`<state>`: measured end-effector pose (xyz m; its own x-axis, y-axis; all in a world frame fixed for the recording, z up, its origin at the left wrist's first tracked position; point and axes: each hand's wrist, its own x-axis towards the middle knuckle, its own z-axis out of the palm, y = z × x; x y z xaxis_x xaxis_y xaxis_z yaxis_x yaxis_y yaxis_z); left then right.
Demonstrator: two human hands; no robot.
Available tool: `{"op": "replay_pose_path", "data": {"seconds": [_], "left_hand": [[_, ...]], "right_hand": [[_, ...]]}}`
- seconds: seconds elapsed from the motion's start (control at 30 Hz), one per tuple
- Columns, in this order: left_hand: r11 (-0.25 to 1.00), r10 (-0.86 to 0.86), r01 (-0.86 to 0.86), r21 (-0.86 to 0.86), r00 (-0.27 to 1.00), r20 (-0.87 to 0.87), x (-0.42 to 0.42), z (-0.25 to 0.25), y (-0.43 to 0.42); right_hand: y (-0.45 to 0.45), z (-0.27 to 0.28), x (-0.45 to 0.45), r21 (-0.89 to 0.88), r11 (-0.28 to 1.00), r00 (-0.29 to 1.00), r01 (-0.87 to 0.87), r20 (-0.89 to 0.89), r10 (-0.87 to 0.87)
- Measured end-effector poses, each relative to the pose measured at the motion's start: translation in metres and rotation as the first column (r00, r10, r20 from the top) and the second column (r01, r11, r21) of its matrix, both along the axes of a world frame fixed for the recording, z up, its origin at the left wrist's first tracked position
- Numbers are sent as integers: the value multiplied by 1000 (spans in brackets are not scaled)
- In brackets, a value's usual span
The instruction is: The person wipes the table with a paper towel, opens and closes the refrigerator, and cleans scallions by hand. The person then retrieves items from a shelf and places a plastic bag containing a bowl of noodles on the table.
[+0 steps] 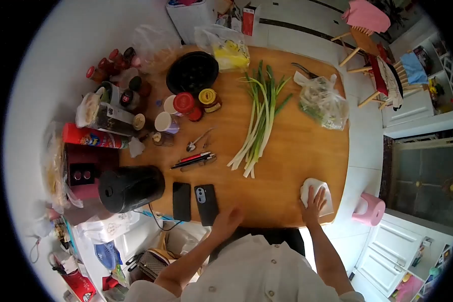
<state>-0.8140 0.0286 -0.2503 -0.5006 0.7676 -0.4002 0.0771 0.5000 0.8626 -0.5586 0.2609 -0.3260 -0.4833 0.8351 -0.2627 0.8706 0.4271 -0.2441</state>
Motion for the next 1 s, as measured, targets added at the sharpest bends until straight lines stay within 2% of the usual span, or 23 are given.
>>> {"op": "replay_pose_path", "data": {"seconds": [0.03, 0.13, 0.23, 0.3, 0.43, 0.63, 0.73, 0.83, 1.0], "left_hand": [[1000, -11, 10, -11, 1000, -26, 1, -3, 1], [993, -122, 118, -33, 960, -252, 1, -6, 17], [998, -52, 43, -42, 969, -243, 6, -4, 35], [998, -55, 50, -29, 979, -195, 7, 7, 40], [993, -108, 97, -60, 969, -220, 13, 4, 34], [996, -38, 19, -84, 973, -230, 29, -1, 26], [981, -29, 16, -193, 997, -66, 34, 6, 29], [984, 99, -98, -149, 995, -2, 46, 9, 32], [980, 149, -160, -122, 984, -94, 67, 12, 29]], "right_hand": [[2, 3, 1, -22, 999, 1000, -25, -5, 24], [15, 2, 2, 31, 994, 994, -105, -8, 106], [33, -2, -1, 116, 976, 981, -185, -30, 190], [48, -3, -8, 131, 966, 971, -221, -63, 231], [78, -2, -35, 154, 956, 959, -249, -98, 266], [130, -19, -83, 199, 952, 958, -232, -121, 259], [149, -29, -117, 255, 940, 955, -227, -129, 266], [153, -30, -136, 200, 959, 962, -201, -145, 231], [150, -24, -136, 244, 932, 948, -269, -104, 301]]}}
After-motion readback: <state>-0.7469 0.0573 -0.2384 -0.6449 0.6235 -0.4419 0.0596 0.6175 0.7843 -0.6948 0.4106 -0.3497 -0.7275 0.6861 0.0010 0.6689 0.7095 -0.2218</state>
